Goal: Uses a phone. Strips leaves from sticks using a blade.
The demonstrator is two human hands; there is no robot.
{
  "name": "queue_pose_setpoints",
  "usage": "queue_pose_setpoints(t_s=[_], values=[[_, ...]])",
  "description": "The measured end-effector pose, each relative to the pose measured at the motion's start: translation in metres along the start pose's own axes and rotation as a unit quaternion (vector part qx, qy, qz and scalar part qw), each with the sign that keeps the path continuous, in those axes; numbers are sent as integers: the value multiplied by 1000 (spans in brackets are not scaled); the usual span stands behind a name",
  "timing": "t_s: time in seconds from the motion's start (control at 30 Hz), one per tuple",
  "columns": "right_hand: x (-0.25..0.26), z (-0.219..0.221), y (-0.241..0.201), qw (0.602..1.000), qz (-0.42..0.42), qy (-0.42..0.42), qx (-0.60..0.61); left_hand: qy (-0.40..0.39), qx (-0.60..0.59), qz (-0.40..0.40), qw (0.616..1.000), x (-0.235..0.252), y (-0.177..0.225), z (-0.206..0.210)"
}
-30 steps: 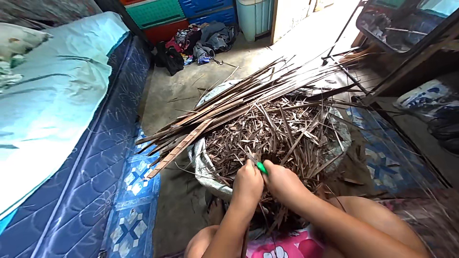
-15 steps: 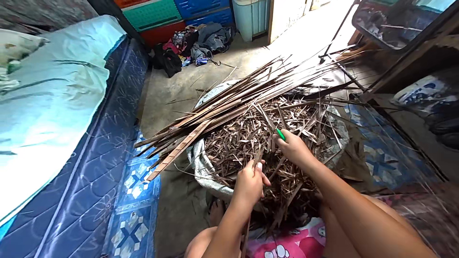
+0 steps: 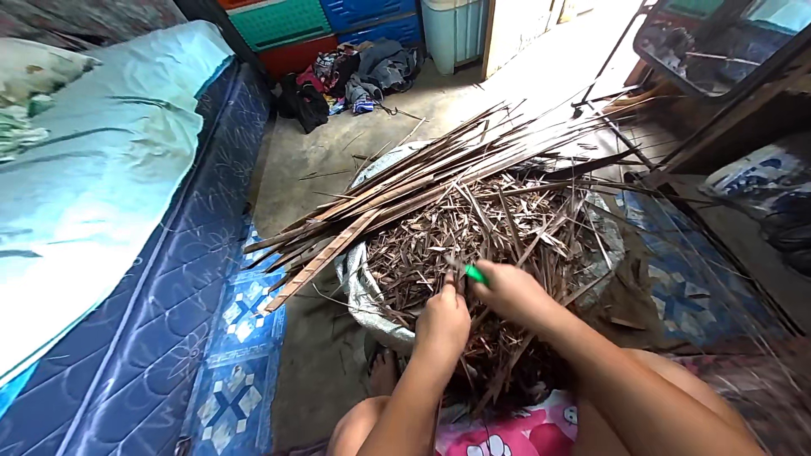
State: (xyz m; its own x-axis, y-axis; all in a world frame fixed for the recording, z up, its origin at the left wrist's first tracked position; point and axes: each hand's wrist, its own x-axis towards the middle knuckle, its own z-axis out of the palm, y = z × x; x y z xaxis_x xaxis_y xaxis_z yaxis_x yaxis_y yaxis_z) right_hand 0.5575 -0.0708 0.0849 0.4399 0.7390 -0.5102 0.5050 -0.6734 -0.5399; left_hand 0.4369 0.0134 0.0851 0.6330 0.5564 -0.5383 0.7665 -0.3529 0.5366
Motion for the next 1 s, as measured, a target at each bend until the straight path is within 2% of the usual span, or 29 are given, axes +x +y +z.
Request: queue_pose_setpoints(t_s=[0.07, 0.13, 0.3, 0.4, 0.5, 0.57, 0.63, 0.77, 0.87, 0.93, 1.0], values=[[-16, 14, -15, 997, 10, -67, -30, 20, -8, -19, 1000, 4, -2, -4], [-24, 22, -23, 996, 33, -72, -51, 18, -12, -19, 1000, 5, -4, -6], [-1, 18, -21, 983, 122, 73, -119, 28, 32, 17, 999, -5, 5, 2], [17, -1, -6, 973, 186, 101, -89, 26, 29, 24, 999, -3, 2, 9], [1, -5, -11, 988, 137, 48, -49, 36, 29, 11, 999, -1, -3, 4], [-16, 6, -20, 996, 84, -15, -27, 38, 26, -8, 999, 0, -1, -4], [-25, 18, -27, 995, 67, -60, -33, 45, 29, -17, 998, -1, 0, -6], [-7, 14, -20, 987, 124, 28, -97, 25, 46, 8, 999, -9, 4, 0], [12, -9, -4, 977, 181, 81, -76, 23, 45, 25, 998, -9, 4, 9], [2, -14, -6, 985, 152, 70, -44, 36, 48, 20, 998, -6, 2, 6], [-14, -5, -13, 995, 95, 21, -8, 35, 52, 2, 998, -6, 4, -1]])
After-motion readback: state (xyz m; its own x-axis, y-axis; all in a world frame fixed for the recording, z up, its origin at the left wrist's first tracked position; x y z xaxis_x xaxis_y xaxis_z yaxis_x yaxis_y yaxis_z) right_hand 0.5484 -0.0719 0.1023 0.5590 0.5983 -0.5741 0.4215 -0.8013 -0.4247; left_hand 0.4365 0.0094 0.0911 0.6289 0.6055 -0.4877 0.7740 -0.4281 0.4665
